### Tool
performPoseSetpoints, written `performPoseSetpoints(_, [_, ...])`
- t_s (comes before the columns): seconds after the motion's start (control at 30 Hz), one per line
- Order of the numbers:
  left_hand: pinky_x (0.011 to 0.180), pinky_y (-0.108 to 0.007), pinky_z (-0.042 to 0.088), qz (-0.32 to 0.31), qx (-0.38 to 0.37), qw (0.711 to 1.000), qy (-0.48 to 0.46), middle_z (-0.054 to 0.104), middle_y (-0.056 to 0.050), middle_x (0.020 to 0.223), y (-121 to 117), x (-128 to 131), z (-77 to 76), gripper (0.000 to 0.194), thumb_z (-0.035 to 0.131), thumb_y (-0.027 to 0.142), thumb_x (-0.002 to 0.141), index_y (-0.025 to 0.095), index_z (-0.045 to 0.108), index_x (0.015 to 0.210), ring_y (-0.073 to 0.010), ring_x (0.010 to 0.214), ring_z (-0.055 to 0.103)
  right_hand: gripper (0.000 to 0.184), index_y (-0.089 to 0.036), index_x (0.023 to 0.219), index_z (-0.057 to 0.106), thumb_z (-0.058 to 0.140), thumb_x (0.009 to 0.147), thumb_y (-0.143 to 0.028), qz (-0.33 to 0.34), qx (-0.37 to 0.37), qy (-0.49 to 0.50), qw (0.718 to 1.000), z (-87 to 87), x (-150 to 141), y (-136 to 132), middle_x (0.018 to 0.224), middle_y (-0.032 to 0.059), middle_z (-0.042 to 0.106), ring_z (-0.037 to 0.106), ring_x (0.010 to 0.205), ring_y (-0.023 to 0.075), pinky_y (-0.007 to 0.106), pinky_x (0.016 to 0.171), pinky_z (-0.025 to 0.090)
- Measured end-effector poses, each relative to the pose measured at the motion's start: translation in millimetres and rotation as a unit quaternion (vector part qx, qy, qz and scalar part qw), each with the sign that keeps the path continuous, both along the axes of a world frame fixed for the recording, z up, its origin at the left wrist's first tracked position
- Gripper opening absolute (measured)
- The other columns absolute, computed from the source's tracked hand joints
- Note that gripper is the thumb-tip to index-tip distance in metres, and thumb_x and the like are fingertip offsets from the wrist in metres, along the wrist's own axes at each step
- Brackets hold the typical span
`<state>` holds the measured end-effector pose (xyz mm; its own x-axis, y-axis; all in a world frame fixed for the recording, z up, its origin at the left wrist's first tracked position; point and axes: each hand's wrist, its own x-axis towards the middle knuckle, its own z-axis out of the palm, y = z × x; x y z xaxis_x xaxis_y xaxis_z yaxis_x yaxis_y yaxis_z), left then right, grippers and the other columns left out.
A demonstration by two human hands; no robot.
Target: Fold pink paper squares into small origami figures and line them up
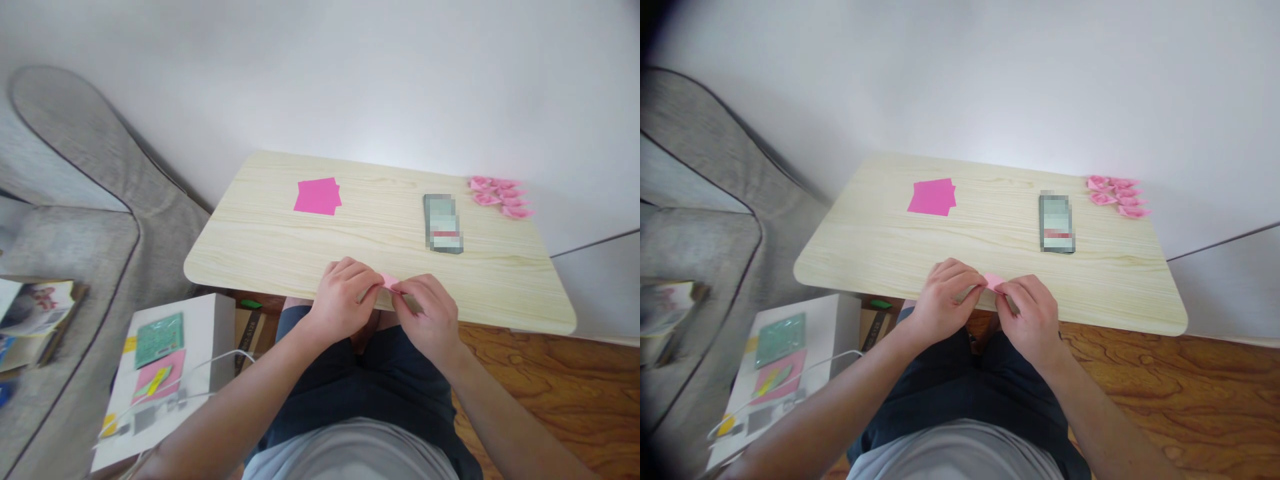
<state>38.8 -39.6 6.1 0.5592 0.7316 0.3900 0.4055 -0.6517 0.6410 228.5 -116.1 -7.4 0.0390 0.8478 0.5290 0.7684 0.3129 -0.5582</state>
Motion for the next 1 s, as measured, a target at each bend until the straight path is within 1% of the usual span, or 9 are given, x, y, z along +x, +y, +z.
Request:
performPoseSetpoints(0.13, [0.097,-0.041,0.043,0.013,0.009,1.0,0.01,0.078,-0.003,0.097,-0.2,-3.2,-5.6,0.015,0.059,0.019,0.097,0.024,0.073,0.096,-0.0222,0.103,0.064,0.023,-0.028,0.108,0.074,0.069,0.089,-0.016,0.002,-0.022,0.02,1.0,-2.6,-2.1,-2.8,0.101,0.0081,0.068,0.065,0.096,0.0261,0.045,0.084,0.056])
performPoseSetpoints(0.27, [0.099,-0.041,0.042,0.02,0.01,1.0,0.012,0.078,-0.002,0.096,0.3,-6.6,-7.6,0.015,0.06,0.017,0.095,0.024,0.073,0.096,-0.0222,0.104,0.065,0.03,-0.028,0.115,0.074,0.072,0.087,-0.018,0.02,-0.042,0.01,0.999,0.5,-0.9,-4.2,0.108,0.0087,0.067,0.062,0.104,0.0279,0.049,0.092,0.055])
performPoseSetpoints(0.37, [0.1,-0.041,0.041,0.024,0.004,1.0,0.008,0.077,-0.002,0.096,0.9,-7.9,-8.8,0.016,0.061,0.016,0.094,0.025,0.074,0.097,-0.0214,0.105,0.065,0.031,-0.029,0.118,0.074,0.07,0.089,-0.019,0.045,-0.061,0.024,0.997,5.1,2.3,-3.6,0.113,0.0081,0.069,0.062,0.11,0.0282,0.05,0.098,0.053])
performPoseSetpoints(0.5, [0.102,-0.042,0.042,0.039,-0.014,0.999,0.003,0.077,-0.002,0.096,1.6,-7.7,-10.3,0.015,0.062,0.017,0.093,0.025,0.074,0.097,-0.0213,0.105,0.065,0.028,-0.03,0.121,0.073,0.066,0.095,-0.024,0.059,-0.082,0.054,0.993,9.9,5.5,-1.5,0.118,0.008,0.07,0.063,0.114,0.0285,0.05,0.1,0.052])
performPoseSetpoints(0.6, [0.102,-0.042,0.044,0.045,-0.036,0.998,-0.007,0.078,-0.002,0.097,1.7,-7.2,-9.3,0.015,0.064,0.017,0.092,0.025,0.075,0.099,-0.0216,0.104,0.066,0.022,-0.03,0.117,0.075,0.064,0.098,-0.028,0.055,-0.092,0.071,0.992,11.6,4.4,1.7,0.115,0.0074,0.073,0.065,0.112,0.0277,0.049,0.099,0.053])
performPoseSetpoints(0.77, [0.103,-0.04,0.048,0.02,-0.107,0.993,-0.051,0.078,-0.002,0.104,1.8,-6.9,-2.6,0.021,0.062,0.014,0.09,0.024,0.075,0.103,-0.0207,0.105,0.067,0.013,-0.028,0.104,0.075,0.063,0.1,-0.031,0.037,-0.084,0.085,0.992,14.6,0.6,9.8,0.101,0.0074,0.075,0.067,0.1,0.0263,0.046,0.092,0.055])
performPoseSetpoints(0.87, [0.102,-0.04,0.05,0.027,-0.136,0.988,-0.07,0.078,-0.004,0.106,2.8,-5.9,0.0,0.015,0.067,0.025,0.093,0.024,0.074,0.107,-0.0216,0.106,0.069,0.014,-0.027,0.103,0.074,0.062,0.101,-0.033,0.032,-0.105,0.079,0.991,18.3,1.0,13.9,0.099,0.0066,0.075,0.068,0.096,0.0242,0.042,0.088,0.054])
performPoseSetpoints(0.93, [0.1,-0.04,0.051,0.035,-0.151,0.985,-0.081,0.079,-0.004,0.103,4.1,-5.2,0.0,0.018,0.071,0.032,0.093,0.023,0.073,0.108,-0.022,0.104,0.07,0.013,-0.026,0.104,0.074,0.063,0.101,-0.033,0.036,-0.119,0.074,0.99,20.9,2.3,16.0,0.1,0.0056,0.075,0.069,0.095,0.023,0.04,0.088,0.054])
performPoseSetpoints(1.0, [0.098,-0.039,0.052,0.033,-0.165,0.982,-0.086,0.079,-0.003,0.101,5.4,-5.0,-0.8,0.021,0.072,0.028,0.09,0.023,0.07,0.111,-0.0215,0.102,0.072,0.013,-0.026,0.105,0.074,0.063,0.101,-0.032,0.043,-0.128,0.075,0.988,22.8,3.7,17.7,0.102,0.005,0.076,0.07,0.097,0.0225,0.039,0.089,0.054])
